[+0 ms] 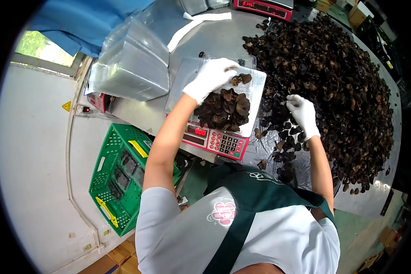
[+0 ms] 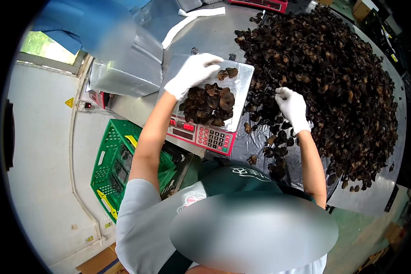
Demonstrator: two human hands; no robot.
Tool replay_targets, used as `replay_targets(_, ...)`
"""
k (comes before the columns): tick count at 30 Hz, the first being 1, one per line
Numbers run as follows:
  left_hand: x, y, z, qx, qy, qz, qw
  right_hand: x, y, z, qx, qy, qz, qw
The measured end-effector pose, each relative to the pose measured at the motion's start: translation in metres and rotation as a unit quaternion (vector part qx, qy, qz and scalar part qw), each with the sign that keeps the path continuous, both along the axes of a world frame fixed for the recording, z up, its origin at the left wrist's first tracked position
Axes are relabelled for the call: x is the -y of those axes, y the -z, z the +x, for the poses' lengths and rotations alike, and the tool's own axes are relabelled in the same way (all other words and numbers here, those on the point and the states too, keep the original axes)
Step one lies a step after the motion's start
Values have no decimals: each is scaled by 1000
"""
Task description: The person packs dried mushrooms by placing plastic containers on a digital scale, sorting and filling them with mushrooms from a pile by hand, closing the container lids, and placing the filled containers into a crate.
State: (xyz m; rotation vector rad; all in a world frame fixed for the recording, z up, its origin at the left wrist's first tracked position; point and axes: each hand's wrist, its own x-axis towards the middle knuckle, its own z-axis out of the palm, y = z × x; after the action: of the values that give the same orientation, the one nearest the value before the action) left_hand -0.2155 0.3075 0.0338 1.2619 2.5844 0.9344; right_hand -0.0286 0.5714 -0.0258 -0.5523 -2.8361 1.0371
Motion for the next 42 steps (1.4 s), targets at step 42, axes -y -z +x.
replay_targets(42,-39,15,185,75,110,146,980,-45,-30,216,140,-173,-172,960)
